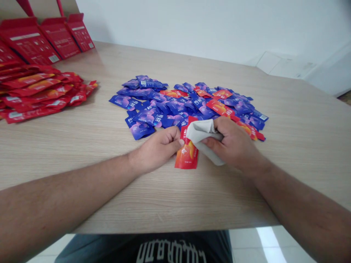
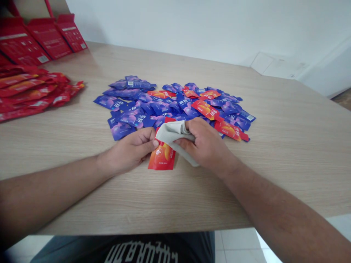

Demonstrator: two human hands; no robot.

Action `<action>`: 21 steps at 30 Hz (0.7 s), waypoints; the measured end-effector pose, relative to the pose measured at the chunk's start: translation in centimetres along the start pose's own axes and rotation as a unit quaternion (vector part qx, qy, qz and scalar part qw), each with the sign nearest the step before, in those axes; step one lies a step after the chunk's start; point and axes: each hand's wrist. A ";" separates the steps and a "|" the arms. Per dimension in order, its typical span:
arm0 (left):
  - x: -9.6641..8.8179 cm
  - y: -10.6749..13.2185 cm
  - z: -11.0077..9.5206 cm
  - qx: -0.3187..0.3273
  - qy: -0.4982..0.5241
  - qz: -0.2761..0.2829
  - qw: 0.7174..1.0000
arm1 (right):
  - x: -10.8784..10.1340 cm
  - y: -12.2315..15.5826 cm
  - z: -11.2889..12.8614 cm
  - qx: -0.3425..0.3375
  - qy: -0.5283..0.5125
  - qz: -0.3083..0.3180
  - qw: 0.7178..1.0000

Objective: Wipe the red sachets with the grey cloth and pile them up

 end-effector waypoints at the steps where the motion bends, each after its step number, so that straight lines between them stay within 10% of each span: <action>1: 0.0 0.0 0.0 0.000 0.000 -0.004 1.000 | 0.1 0.1 0.2 -0.015 -0.006 0.018 1.000; 6: 0.0 -0.1 -0.1 0.010 0.006 -0.019 1.000 | 0.3 0.5 1.4 -0.142 -0.042 0.155 0.977; 12: 0.3 0.1 -0.5 -0.001 -0.019 0.002 1.000 | 0.0 0.0 0.2 0.018 -0.006 -0.003 1.000; 18: 0.6 0.3 -0.8 0.016 -0.040 -0.019 0.999 | 0.3 0.6 1.3 -0.153 -0.044 0.150 0.976; 21: 0.4 0.3 -0.8 0.010 -0.054 -0.008 0.998 | 0.0 0.3 0.8 -0.083 -0.015 0.074 0.994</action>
Point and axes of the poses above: each hand's wrist, its own y-axis away from the middle knuckle, its own x-axis out of the palm, z = x × y, and after that the axes turned 8 degrees about y, right-handed
